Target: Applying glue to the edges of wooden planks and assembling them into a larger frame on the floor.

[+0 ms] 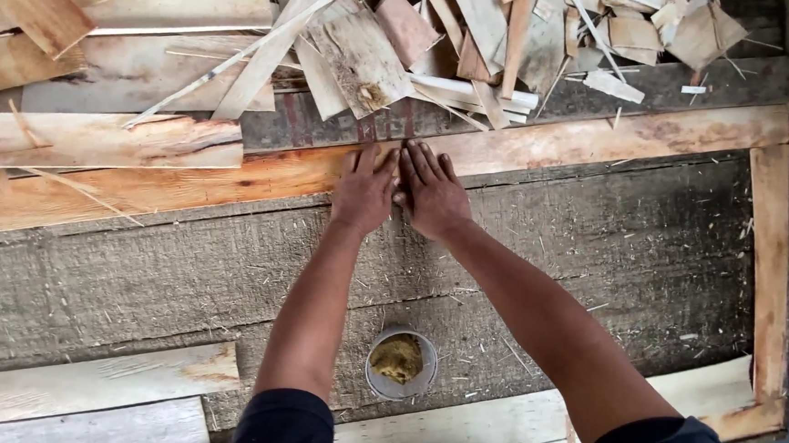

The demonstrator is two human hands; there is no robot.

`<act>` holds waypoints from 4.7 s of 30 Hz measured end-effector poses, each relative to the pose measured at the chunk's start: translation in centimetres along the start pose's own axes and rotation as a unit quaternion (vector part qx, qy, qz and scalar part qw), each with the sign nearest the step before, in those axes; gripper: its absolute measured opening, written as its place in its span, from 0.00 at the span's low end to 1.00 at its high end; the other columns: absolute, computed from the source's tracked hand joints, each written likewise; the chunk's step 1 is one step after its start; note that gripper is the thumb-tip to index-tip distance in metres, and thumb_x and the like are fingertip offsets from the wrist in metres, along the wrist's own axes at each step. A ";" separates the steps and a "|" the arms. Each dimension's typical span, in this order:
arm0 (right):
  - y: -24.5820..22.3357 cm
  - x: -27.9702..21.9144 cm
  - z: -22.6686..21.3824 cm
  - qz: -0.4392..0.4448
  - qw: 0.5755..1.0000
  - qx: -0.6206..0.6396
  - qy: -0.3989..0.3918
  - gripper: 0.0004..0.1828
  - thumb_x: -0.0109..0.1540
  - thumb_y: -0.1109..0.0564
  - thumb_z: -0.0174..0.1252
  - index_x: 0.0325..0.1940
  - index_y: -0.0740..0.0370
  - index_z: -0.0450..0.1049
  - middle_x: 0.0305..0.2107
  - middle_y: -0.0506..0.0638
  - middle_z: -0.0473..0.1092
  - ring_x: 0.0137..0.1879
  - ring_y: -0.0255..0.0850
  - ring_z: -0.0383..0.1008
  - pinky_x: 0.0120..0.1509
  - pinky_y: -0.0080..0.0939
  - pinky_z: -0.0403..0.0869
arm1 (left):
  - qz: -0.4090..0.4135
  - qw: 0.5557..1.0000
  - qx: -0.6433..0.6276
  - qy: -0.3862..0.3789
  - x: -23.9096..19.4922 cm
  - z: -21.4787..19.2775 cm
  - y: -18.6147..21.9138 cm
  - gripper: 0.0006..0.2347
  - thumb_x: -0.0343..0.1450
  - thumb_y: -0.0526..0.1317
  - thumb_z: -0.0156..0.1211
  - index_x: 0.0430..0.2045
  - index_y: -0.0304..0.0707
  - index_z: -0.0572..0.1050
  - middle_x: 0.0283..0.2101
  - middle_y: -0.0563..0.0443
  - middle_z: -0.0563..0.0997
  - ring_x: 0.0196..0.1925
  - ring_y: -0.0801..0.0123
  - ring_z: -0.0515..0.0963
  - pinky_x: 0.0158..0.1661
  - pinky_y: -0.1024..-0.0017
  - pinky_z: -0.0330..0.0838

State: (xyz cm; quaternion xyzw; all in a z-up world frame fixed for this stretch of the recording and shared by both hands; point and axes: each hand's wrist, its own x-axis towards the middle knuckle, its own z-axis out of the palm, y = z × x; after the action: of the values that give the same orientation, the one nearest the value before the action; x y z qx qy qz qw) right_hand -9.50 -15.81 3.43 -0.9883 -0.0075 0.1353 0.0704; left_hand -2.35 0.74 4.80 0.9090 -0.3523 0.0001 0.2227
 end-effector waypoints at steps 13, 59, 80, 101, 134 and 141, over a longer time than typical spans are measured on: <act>2.4 0.5 1.4 -0.103 0.990 0.024 0.096 0.43 0.71 0.33 0.48 0.84 0.53 0.48 0.80 0.53 0.43 0.83 0.54 0.45 0.81 0.63 0.54 | 0.009 0.991 -0.108 0.075 -0.8 4.2 -2.9 0.20 0.72 0.42 0.68 0.58 0.38 0.77 0.60 0.48 0.73 0.64 0.51 0.69 0.60 0.64 0.76; 1.0 -0.7 -1.1 -0.073 0.989 0.053 0.114 0.30 0.75 0.44 0.46 0.79 0.55 0.59 0.75 0.58 0.56 0.80 0.54 0.52 0.79 0.61 0.55 | -0.196 0.956 -0.177 0.128 2.3 7.5 -2.0 0.16 0.58 0.33 0.78 0.26 0.48 0.71 0.41 0.57 0.68 0.46 0.48 0.79 0.47 0.57 0.76; -0.8 -1.0 -2.7 0.033 0.996 0.037 -0.077 0.37 0.74 0.41 0.37 0.85 0.52 0.39 0.81 0.54 0.36 0.85 0.51 0.32 0.85 0.60 0.41 | -0.160 0.967 -0.196 0.034 0.9 3.8 -0.3 0.21 0.71 0.25 0.60 0.57 0.50 0.78 0.50 0.49 0.65 0.50 0.48 0.76 0.48 0.55 0.83; -6.8 -31.5 0.0 0.197 0.834 0.515 -0.032 0.30 0.73 0.50 0.48 0.80 0.53 0.56 0.69 0.57 0.62 0.70 0.54 0.69 0.73 0.60 0.71 | -0.487 0.802 -0.346 0.024 -31.3 -4.8 14.3 0.20 0.77 0.51 0.56 0.62 0.45 0.71 0.62 0.46 0.74 0.64 0.56 0.76 0.61 0.55 0.73; -34.0 -40.5 5.9 0.251 0.692 0.676 0.035 0.27 0.63 0.66 0.57 0.67 0.75 0.66 0.40 0.74 0.73 0.41 0.59 0.82 0.48 0.55 0.86 | -0.462 0.709 -0.531 0.052 -57.0 -17.2 11.9 0.28 0.71 0.46 0.66 0.67 0.41 0.68 0.64 0.40 0.76 0.65 0.52 0.76 0.65 0.55 0.69; -46.1 -39.2 6.2 0.251 0.714 0.653 0.016 0.25 0.66 0.64 0.54 0.68 0.72 0.67 0.41 0.70 0.74 0.45 0.58 0.82 0.52 0.57 0.85 | -0.487 0.716 -0.497 0.057 -65.5 -22.0 4.0 0.27 0.71 0.49 0.65 0.67 0.47 0.70 0.64 0.47 0.77 0.67 0.56 0.74 0.67 0.53 0.66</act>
State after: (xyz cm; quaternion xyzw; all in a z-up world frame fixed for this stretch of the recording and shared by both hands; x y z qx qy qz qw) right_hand -48.77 29.40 14.46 -0.6640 0.3324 0.1033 0.6617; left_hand -50.67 48.99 15.95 0.7120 0.2031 -0.2317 0.6310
